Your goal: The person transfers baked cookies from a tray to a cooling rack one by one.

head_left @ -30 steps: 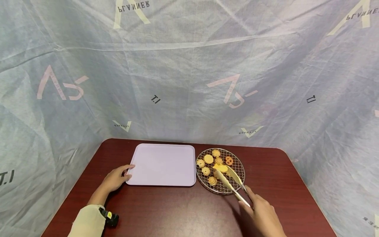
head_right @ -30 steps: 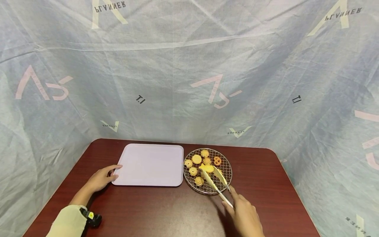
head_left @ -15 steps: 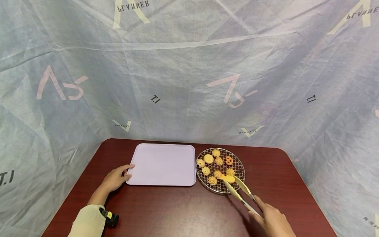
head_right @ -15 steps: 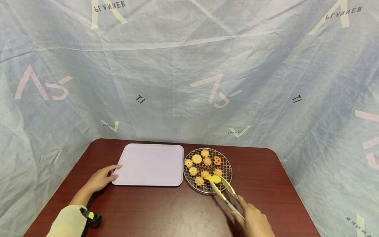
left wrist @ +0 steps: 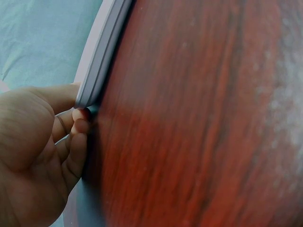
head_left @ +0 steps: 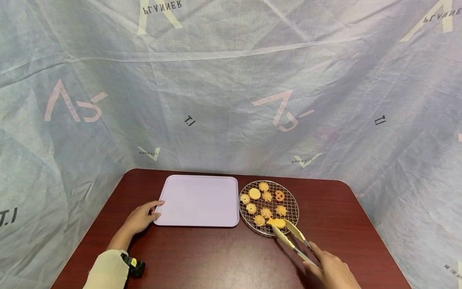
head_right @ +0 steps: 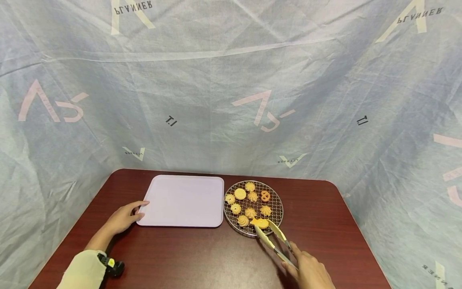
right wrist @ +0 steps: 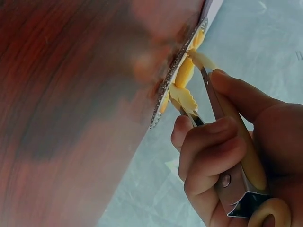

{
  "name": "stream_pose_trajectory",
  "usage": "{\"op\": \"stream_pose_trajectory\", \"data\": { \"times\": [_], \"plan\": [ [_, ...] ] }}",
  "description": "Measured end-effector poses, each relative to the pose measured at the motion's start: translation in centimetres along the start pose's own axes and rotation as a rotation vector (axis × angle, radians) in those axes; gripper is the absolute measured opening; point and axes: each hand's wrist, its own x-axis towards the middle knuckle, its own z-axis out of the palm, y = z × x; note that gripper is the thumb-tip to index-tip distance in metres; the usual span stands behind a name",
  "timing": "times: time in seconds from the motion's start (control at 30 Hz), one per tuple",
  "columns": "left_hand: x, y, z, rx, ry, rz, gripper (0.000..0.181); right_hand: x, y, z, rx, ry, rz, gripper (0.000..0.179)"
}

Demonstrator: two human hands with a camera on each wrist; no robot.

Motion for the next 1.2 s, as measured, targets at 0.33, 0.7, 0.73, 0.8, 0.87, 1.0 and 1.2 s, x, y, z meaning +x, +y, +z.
{"op": "stream_pose_trajectory", "data": {
  "times": [0.33, 0.7, 0.73, 0.8, 0.87, 1.0, 1.2],
  "plan": [
    [0.08, -0.05, 0.07, -0.007, 0.004, 0.005, 0.042, -0.35, 0.18, -0.08, -0.012, 0.035, -0.036, 0.078],
    [0.19, -0.26, 0.04, 0.002, -0.004, 0.001, 0.044, -0.69, 0.29, -0.11, -0.004, 0.064, -0.048, 0.079],
    [0.20, -0.29, 0.03, 0.004, -0.005, 0.002, 0.044, -0.69, 0.29, -0.11, -0.004, 0.066, -0.050, 0.079],
    [0.20, -0.30, 0.03, 0.006, -0.006, 0.001, 0.044, -0.68, 0.29, -0.11, -0.005, 0.069, -0.052, 0.079],
    [0.20, -0.27, 0.02, 0.006, -0.007, 0.002, 0.044, -0.71, 0.22, -0.16, -0.004, 0.076, -0.055, 0.079],
    [0.20, -0.25, 0.02, 0.005, -0.007, 0.003, 0.044, -0.74, -0.04, -0.34, -0.001, 0.085, -0.056, 0.078],
    [0.17, -0.24, 0.03, 0.005, -0.008, -0.002, 0.044, -0.75, -0.18, -0.53, 0.010, 0.108, -0.057, 0.079]
  ]
}}
